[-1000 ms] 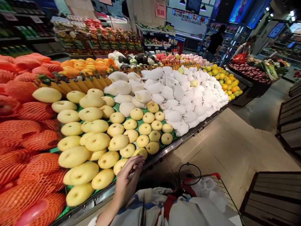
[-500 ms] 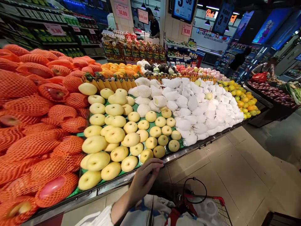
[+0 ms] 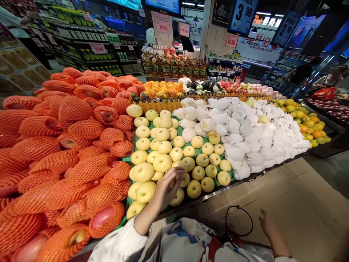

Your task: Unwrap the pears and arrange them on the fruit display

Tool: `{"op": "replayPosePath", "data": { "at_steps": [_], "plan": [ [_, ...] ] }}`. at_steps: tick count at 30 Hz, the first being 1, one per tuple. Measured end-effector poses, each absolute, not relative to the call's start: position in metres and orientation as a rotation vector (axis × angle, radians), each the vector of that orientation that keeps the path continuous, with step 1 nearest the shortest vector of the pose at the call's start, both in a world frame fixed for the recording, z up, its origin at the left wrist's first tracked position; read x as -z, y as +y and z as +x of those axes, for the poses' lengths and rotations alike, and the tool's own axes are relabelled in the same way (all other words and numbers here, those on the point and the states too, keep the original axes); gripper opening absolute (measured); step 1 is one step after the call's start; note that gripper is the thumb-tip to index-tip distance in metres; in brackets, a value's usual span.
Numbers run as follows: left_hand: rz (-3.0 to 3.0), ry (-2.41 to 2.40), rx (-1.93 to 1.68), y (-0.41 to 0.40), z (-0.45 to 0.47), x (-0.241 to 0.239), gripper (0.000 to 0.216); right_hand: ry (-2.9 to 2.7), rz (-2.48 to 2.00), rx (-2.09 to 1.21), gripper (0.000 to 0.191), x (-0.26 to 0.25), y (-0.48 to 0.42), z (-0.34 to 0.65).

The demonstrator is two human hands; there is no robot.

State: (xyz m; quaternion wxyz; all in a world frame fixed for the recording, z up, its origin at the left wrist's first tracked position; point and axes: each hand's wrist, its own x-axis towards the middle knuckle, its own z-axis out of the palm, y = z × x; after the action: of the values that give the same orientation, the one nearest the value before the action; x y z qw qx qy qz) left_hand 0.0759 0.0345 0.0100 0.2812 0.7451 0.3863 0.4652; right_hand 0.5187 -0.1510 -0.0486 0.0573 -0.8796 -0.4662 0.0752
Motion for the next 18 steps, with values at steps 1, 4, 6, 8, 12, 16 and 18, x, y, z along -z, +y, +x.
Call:
{"op": "replayPosePath", "data": {
  "at_steps": [1, 4, 6, 8, 12, 16, 18],
  "plan": [
    [2.03, 1.076, -1.22, 0.051, 0.072, -0.012, 0.026, -1.423, -2.658, -0.23, 0.05, 0.049, -0.136, 0.512],
    [2.167, 1.16, -1.094, 0.107, 0.071, -0.025, 0.036, -1.53, -2.415, -0.261, 0.067, 0.043, -0.086, 0.475],
    [2.245, 1.206, -0.937, 0.148, 0.083, -0.04, 0.044, -1.589, -2.14, -0.371, 0.066, 0.037, -0.059, 0.441],
    [2.239, 1.349, -0.673, 0.187, 0.105, -0.055, 0.053, -1.627, -1.883, -0.452, 0.058, 0.033, -0.038, 0.41],
    [2.229, 1.422, -0.462, 0.248, 0.167, -0.071, 0.071, -1.755, -1.61, -0.389, 0.044, 0.03, -0.015, 0.388],
    [2.188, 1.497, -0.492, 0.289, 0.23, -0.064, 0.098, -1.851, -1.484, -0.353, 0.04, 0.018, -0.003, 0.416],
    [2.154, 1.559, -0.521, 0.305, 0.257, -0.058, 0.109, -1.869, -1.446, -0.339, 0.04, 0.01, -0.001, 0.438]
  ]
}}
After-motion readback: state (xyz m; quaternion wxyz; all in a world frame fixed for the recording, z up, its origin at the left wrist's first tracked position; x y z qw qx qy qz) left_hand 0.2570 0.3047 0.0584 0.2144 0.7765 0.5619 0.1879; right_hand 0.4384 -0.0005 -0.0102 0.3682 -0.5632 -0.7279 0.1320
